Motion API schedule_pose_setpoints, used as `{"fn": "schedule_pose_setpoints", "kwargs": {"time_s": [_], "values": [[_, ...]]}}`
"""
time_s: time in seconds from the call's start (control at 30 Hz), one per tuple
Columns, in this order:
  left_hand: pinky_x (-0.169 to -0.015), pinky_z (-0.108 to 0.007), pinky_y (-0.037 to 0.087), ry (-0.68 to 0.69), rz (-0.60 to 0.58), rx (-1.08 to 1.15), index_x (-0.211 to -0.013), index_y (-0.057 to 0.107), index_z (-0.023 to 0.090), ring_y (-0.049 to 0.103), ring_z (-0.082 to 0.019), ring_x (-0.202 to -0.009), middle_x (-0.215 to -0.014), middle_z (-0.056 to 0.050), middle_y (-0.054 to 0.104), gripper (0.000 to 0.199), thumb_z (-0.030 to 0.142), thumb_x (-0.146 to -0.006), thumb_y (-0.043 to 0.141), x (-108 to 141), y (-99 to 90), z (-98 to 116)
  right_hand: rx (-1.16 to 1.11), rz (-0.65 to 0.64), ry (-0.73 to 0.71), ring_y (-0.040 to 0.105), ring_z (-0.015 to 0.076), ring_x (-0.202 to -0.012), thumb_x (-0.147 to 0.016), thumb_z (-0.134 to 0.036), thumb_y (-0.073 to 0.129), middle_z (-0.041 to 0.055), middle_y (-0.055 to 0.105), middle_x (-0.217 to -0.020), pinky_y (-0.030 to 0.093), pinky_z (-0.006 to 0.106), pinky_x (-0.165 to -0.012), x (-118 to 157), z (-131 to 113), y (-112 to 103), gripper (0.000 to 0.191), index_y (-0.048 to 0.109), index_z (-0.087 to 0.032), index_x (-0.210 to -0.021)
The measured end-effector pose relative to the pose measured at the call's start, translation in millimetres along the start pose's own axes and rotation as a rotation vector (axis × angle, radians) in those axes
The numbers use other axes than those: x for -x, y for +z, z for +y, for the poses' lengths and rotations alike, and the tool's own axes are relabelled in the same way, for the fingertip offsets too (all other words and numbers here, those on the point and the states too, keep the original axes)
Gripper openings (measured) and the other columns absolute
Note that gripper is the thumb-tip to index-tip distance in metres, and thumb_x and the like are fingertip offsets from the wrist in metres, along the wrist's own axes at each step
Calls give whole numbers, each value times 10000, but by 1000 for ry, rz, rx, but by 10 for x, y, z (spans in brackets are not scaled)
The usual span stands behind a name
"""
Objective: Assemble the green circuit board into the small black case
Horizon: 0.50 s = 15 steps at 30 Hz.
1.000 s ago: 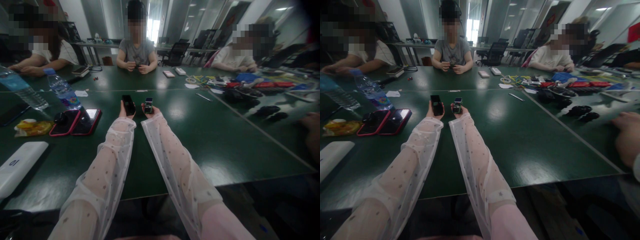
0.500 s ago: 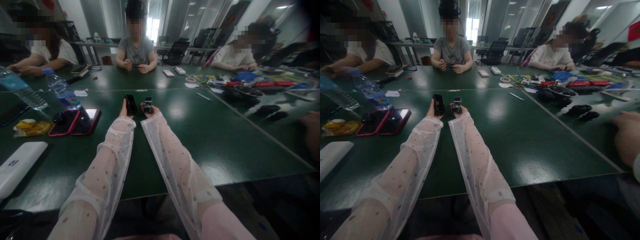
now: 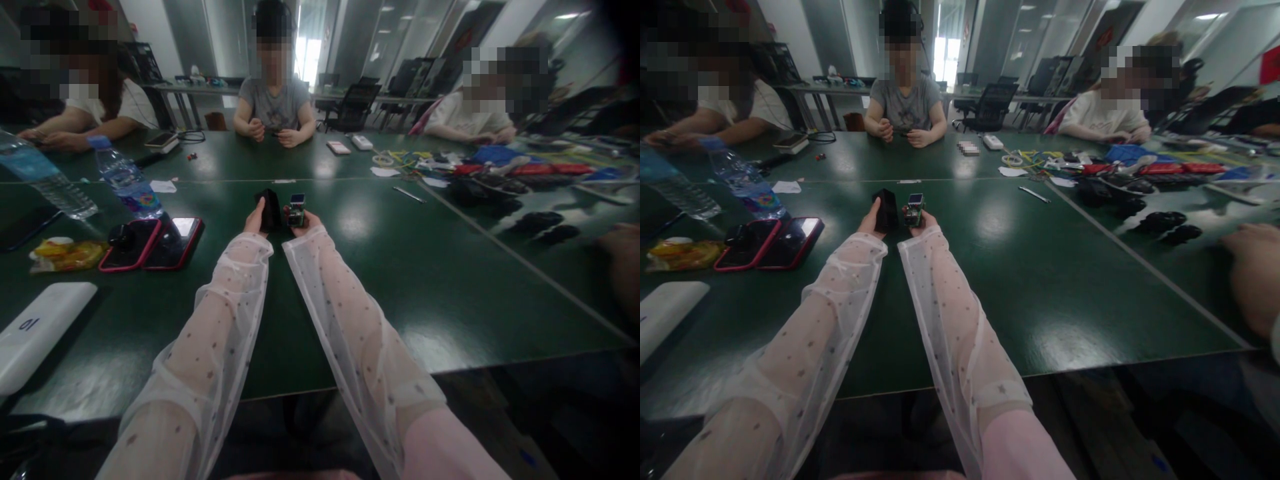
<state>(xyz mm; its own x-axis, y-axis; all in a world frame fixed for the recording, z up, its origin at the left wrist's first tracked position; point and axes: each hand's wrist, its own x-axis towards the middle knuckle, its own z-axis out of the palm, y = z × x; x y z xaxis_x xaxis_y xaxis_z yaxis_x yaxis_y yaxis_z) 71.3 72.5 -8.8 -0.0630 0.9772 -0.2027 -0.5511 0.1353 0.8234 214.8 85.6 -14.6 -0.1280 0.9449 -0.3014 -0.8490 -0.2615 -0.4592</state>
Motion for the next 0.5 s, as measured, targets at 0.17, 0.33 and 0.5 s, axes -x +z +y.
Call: {"fn": "schedule_pose_setpoints", "kwargs": {"time_s": [0.17,0.33,0.5], "values": [[-907,-362,551,35,44,-52,-955,662,164,692,-240,-993,-923,-94,727,450,471,-674,835,7,56,-34,-8,-20,-10,713,156,-720,-954,-163,423,52,731,-737,608,273,-718,-9,17,-13,251,631,-88,-1072],[-855,-324,564,95,55,-56,-914,640,160,704,-183,-867,-889,-60,711,395,339,-648,871,-85,56,-104,94,18,-85,672,133,-625,-935,-141,474,-17,699,-639,600,267,-740,66,54,66,182,653,-164,-915],[-769,-281,581,81,77,1,-895,634,149,698,-155,-761,-799,-39,700,304,272,-706,838,-65,73,-88,175,42,-192,643,99,-580,-909,-120,536,-51,688,-638,583,239,-712,116,111,142,126,641,-189,-904]]}}
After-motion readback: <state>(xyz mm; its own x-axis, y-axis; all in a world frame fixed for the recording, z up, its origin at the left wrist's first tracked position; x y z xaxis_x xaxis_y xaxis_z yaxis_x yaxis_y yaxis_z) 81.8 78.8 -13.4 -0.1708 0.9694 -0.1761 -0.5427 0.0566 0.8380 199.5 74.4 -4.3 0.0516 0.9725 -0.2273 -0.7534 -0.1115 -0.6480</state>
